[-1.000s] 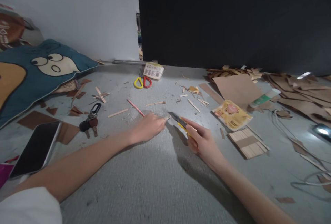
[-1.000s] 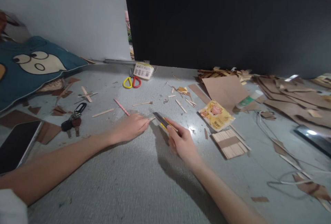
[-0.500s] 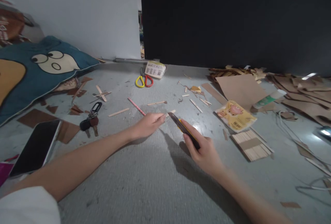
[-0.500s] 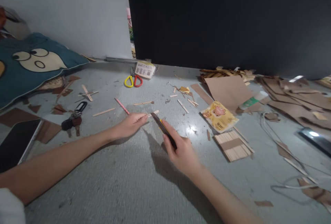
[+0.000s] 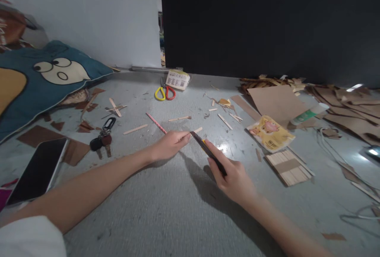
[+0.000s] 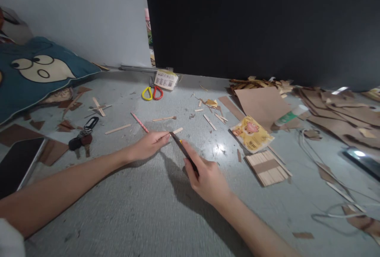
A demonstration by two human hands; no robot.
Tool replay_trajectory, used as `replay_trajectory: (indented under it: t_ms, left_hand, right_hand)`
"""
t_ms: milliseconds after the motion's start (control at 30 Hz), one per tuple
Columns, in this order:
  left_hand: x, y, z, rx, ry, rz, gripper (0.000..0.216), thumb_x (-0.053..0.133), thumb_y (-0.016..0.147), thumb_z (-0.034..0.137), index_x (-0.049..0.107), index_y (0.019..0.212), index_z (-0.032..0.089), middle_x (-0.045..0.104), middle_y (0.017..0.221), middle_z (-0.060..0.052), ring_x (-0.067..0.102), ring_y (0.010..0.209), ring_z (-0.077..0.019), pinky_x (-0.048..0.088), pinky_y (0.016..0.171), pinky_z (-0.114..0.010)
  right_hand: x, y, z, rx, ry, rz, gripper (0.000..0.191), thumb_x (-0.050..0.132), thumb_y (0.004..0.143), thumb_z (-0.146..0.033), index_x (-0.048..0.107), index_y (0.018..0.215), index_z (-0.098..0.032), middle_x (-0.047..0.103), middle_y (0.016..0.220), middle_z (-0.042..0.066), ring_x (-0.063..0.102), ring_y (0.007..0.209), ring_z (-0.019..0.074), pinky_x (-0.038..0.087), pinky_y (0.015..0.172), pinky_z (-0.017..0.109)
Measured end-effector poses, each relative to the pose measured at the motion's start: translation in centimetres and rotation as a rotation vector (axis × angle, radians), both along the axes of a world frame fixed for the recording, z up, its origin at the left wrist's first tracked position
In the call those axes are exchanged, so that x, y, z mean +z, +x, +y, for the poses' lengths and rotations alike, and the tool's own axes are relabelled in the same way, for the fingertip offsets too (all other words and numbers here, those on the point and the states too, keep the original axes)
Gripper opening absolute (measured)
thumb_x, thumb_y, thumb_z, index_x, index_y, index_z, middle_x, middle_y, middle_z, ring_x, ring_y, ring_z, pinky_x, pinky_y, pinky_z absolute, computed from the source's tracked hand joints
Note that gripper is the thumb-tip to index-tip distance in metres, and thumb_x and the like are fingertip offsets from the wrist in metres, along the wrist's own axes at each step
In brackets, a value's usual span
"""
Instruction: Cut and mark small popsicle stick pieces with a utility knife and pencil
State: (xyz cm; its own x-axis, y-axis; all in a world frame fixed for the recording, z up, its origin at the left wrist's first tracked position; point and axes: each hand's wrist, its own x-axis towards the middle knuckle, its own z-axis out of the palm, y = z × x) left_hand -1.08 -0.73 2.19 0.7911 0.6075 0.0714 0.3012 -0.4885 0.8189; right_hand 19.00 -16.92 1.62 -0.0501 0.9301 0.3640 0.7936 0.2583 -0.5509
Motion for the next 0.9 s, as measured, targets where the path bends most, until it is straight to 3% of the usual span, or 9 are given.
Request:
replay_trajectory:
  t_ms: [133, 300, 533, 633, 767, 900]
  left_hand:
    - [0.07, 0.06, -0.03, 0.003, 0.018, 0.012, 0.037, 0.036, 0.107, 0.044, 0.040, 0.076, 0.023, 0.043, 0.071, 0.003, 0.045, 0.067, -0.0152, 0.036, 0.063, -0.028]
    - [0.17, 0.09, -0.05, 0.012, 0.024, 0.034, 0.039, 0.036, 0.106, 0.043, 0.043, 0.074, 0.022, 0.044, 0.071, 0.002, 0.046, 0.067, -0.0154, 0.037, 0.065, -0.028]
    - [-0.11, 0.00, -0.01, 0.006, 0.109, 0.073, 0.042, 0.034, 0.109, 0.041, 0.050, 0.076, 0.021, 0.048, 0.068, 0.002, 0.048, 0.066, -0.0155, 0.037, 0.065, -0.028]
    - [-0.20, 0.03, 0.01, -0.006, 0.232, 0.144, 0.045, 0.032, 0.111, 0.039, 0.058, 0.080, 0.019, 0.056, 0.070, 0.000, 0.054, 0.067, -0.0168, 0.040, 0.067, -0.028]
    - [-0.14, 0.22, -0.15, -0.070, 0.532, 0.280, 0.041, 0.036, 0.111, 0.029, 0.067, 0.088, 0.017, 0.066, 0.075, -0.005, 0.065, 0.076, -0.0208, 0.046, 0.074, -0.031]
    - [-0.27, 0.41, -0.33, -0.136, 0.762, 0.379, 0.035, 0.040, 0.110, 0.020, 0.070, 0.092, 0.015, 0.069, 0.075, -0.006, 0.069, 0.074, -0.0221, 0.049, 0.076, -0.034]
  right_hand:
    - [0.03, -0.02, -0.10, -0.018, -0.027, -0.002, 0.053, 0.042, 0.109, -0.034, 0.054, 0.157, -0.015, 0.081, 0.079, 0.008, 0.066, 0.051, 0.0159, 0.053, 0.057, 0.027]
    - [-0.06, 0.05, -0.23, -0.016, -0.017, -0.007, 0.053, 0.043, 0.109, -0.034, 0.053, 0.158, -0.019, 0.083, 0.094, 0.011, 0.072, 0.058, 0.0167, 0.055, 0.061, 0.027]
    - [-0.18, 0.08, -0.26, -0.007, -0.006, -0.048, 0.052, 0.041, 0.110, -0.033, 0.054, 0.158, -0.017, 0.081, 0.085, 0.010, 0.070, 0.055, 0.0164, 0.052, 0.057, 0.026]
    - [-0.16, 0.02, -0.24, 0.001, 0.010, -0.100, 0.052, 0.040, 0.110, -0.032, 0.054, 0.157, -0.016, 0.079, 0.078, 0.008, 0.064, 0.048, 0.0146, 0.047, 0.052, 0.025]
    - [-0.42, -0.13, -0.19, -0.011, 0.026, -0.209, 0.052, 0.041, 0.108, -0.030, 0.057, 0.155, -0.013, 0.068, 0.058, 0.002, 0.053, 0.041, 0.0132, 0.034, 0.046, 0.025]
    - [-0.92, -0.29, -0.22, 0.000, 0.031, -0.261, 0.054, 0.038, 0.107, -0.028, 0.057, 0.155, -0.012, 0.064, 0.055, 0.000, 0.049, 0.040, 0.0124, 0.028, 0.046, 0.026]
